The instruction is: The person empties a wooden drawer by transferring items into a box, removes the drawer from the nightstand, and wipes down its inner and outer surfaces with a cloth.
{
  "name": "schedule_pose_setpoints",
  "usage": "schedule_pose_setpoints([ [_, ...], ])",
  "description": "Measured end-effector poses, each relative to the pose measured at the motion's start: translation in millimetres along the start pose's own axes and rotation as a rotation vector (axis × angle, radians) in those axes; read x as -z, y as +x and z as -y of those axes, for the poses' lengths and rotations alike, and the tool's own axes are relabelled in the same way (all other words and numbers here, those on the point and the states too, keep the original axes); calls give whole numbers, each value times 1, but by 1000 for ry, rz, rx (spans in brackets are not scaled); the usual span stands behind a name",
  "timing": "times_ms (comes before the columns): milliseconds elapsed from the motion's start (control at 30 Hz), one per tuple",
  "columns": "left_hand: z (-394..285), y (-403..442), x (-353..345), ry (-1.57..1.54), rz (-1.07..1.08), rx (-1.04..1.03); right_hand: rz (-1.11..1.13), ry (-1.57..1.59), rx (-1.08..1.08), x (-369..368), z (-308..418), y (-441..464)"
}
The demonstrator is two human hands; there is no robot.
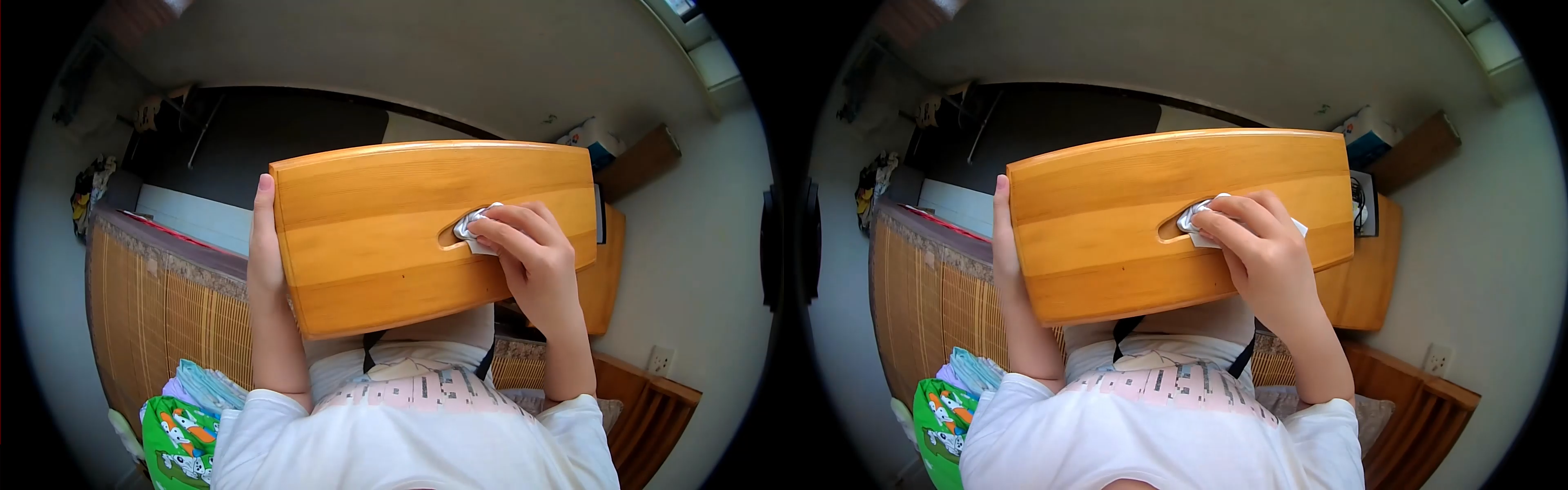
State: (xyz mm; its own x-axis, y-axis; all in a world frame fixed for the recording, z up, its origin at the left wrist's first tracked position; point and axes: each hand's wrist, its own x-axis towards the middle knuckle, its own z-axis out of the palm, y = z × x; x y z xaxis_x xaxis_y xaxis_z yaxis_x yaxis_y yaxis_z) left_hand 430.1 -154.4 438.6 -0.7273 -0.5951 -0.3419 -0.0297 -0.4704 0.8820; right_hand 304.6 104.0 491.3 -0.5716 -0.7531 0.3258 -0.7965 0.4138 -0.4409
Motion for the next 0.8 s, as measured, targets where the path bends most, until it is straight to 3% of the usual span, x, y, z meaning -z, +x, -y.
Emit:
schedule_pose_setpoints([
  [67, -13, -7, 7, 594, -163, -398, 1, -19, 7, -3, 6, 1],
  [133, -33, -35, 4, 875, -195, -799, -31, 16, -5, -8, 8, 3],
  [200, -62, -72, -23, 1387, 148, -881, -52, -2, -5, -14, 8, 5],
  [233, -57, -71, -30, 1388, 142, -875, -41, 17, 12, -14, 9, 7],
  [300, -49, -62, -40, 1643, 458, -702, 39, 98, 43, -11, 15, 13],
  [500, -45, -54, -41, 1650, 455, -644, 102, 120, 126, -15, 18, 19],
  [733, -43, -51, -36, 1606, 488, -649, 108, -25, 27, 8, -4, 13],
  [800, -43, -53, -40, 1599, 495, -632, 124, 140, 123, -1, 2, 21],
])
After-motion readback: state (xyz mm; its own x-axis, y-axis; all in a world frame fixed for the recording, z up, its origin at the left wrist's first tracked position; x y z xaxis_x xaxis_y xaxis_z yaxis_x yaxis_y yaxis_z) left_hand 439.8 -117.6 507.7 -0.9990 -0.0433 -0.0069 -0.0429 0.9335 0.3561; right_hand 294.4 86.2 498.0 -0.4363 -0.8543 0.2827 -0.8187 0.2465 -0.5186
